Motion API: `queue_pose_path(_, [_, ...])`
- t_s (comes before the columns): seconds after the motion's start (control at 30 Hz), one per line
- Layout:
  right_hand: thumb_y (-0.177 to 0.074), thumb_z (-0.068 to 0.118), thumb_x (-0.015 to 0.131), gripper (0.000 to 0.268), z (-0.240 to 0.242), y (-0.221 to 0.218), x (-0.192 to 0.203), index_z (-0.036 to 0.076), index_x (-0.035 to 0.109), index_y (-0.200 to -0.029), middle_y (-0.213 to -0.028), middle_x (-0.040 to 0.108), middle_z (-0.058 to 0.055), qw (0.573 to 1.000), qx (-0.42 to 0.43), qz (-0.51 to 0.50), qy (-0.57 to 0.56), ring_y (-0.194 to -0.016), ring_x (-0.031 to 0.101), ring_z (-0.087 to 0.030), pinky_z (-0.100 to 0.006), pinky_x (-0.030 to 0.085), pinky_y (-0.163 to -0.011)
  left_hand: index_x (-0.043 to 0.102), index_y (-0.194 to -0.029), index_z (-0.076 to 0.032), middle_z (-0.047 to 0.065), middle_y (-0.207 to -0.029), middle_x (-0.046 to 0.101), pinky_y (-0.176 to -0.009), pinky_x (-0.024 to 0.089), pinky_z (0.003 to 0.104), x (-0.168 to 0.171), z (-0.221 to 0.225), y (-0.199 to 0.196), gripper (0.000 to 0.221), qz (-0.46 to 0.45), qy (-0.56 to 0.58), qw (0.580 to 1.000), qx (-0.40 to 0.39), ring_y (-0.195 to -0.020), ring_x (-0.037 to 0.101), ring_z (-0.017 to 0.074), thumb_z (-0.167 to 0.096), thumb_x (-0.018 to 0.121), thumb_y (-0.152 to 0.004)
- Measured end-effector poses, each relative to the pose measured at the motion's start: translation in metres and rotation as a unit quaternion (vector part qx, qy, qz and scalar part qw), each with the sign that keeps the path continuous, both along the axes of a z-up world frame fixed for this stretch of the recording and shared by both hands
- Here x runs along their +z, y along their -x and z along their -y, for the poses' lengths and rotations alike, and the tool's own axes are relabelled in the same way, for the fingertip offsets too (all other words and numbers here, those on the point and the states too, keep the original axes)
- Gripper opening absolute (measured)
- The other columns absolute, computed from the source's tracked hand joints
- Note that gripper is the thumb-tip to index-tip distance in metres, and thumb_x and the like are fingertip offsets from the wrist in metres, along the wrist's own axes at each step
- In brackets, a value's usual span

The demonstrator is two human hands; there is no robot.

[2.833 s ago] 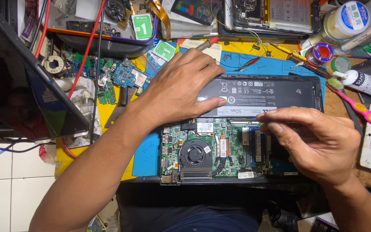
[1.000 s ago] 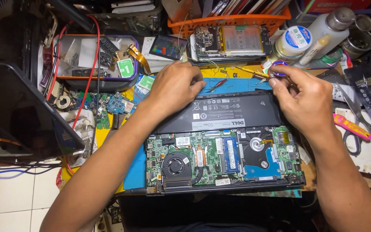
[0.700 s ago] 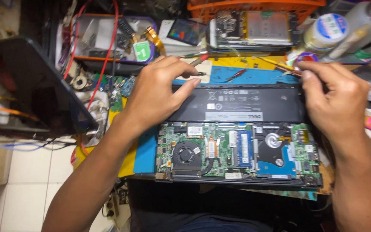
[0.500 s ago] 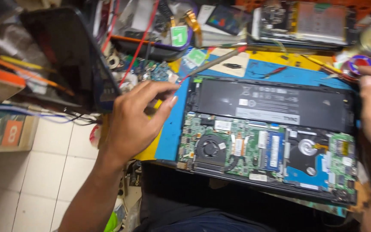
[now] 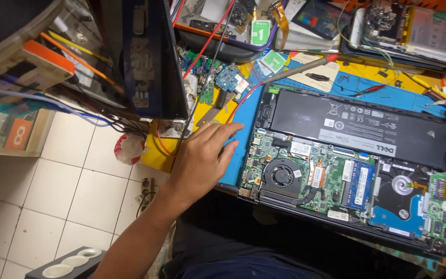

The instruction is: The person is performing internal repairs on a laptop, including removing screws and manipulating internal connectors and the battery using a screwdriver.

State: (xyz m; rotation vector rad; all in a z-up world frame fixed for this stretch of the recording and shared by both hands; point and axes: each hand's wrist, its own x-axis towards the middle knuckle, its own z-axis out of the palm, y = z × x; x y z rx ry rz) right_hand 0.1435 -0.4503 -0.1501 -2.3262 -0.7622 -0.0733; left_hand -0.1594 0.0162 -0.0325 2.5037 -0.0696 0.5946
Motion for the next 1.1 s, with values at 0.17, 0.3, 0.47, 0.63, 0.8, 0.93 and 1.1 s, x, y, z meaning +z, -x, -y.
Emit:
queue_pose_path(0.17, [-0.127,0.007,0.058,0.023,-0.038,0.040,0.049,-0.003,0.066,-0.146,-0.128,0.060,-0.017,0.995,-0.079,0.006,-0.055,-0.114,0.056,-0.026,-0.036,0.043,-0.097,0.067,-0.121,-0.004,0.013,-0.106,0.072,-0.086,0.053,0.043,-0.004,0.001,-0.006,0.023,-0.003,-0.015,1.000,-0.004,-0.098,0.068,0.0319,-0.003,0.065,-0.098])
queue_pose_path(0.3, [-0.131,-0.002,0.067,0.014,-0.039,0.050,0.069,-0.012,0.076,-0.137,-0.119,0.061,-0.022,0.993,-0.075,0.095,-0.006,-0.115,0.058,-0.032,-0.041,0.044,-0.105,0.068,-0.121,-0.004,0.012,-0.104,0.072,-0.086,0.053,0.042,0.003,0.004,-0.009,0.023,-0.001,-0.026,1.000,-0.008,-0.096,0.067,0.0310,-0.001,0.064,-0.099])
queue_pose_path(0.47, [-0.141,-0.011,0.065,0.016,-0.060,0.074,0.106,-0.023,0.075,-0.142,-0.131,0.066,-0.034,0.980,-0.047,0.190,-0.022,-0.123,0.063,-0.042,-0.047,0.048,-0.110,0.066,-0.122,-0.008,0.008,-0.098,0.066,-0.075,0.062,0.027,0.027,0.011,-0.017,0.023,-0.027,0.110,0.994,0.005,-0.086,0.069,0.0173,-0.005,0.064,-0.099])
queue_pose_path(0.63, [-0.148,0.009,0.039,0.034,-0.060,0.082,0.109,-0.016,0.061,-0.154,-0.121,0.065,-0.023,0.986,-0.089,0.129,-0.060,-0.106,0.061,-0.030,-0.037,0.048,-0.091,0.061,-0.121,-0.009,0.005,-0.100,0.068,-0.087,0.057,0.028,0.065,0.023,-0.054,0.021,-0.039,0.230,0.971,-0.049,-0.095,0.069,0.0152,-0.012,0.063,-0.100])
queue_pose_path(0.8, [-0.145,0.013,0.044,0.034,-0.003,0.046,0.058,-0.019,0.054,-0.152,-0.128,0.061,-0.029,0.996,-0.021,0.051,-0.077,-0.104,0.062,-0.030,-0.032,0.050,-0.092,0.055,-0.124,-0.007,0.008,-0.118,0.060,-0.093,0.059,0.026,0.072,0.034,-0.114,0.020,0.019,0.319,0.929,-0.187,-0.103,0.064,0.0159,-0.005,0.061,-0.105])
queue_pose_path(0.93, [-0.138,0.019,0.030,0.035,-0.068,0.084,0.111,-0.006,0.046,-0.155,-0.117,0.063,-0.023,0.975,-0.120,0.059,-0.175,-0.087,0.059,-0.021,-0.027,0.047,-0.082,0.057,-0.117,-0.009,0.005,-0.101,0.061,-0.079,0.059,0.021,0.055,0.043,-0.157,0.014,0.007,0.396,0.881,-0.259,-0.090,0.066,0.0109,-0.005,0.062,-0.104])
queue_pose_path(1.1, [-0.127,-0.002,0.054,0.020,-0.101,0.100,0.146,-0.014,0.048,-0.142,-0.111,0.067,-0.032,0.961,-0.080,0.098,-0.245,-0.085,0.067,-0.029,-0.033,0.054,-0.079,0.057,-0.115,-0.005,0.010,-0.095,0.063,-0.070,0.057,0.023,0.032,0.045,-0.172,0.012,-0.033,0.430,0.862,-0.268,-0.086,0.068,0.0151,-0.008,0.062,-0.105])
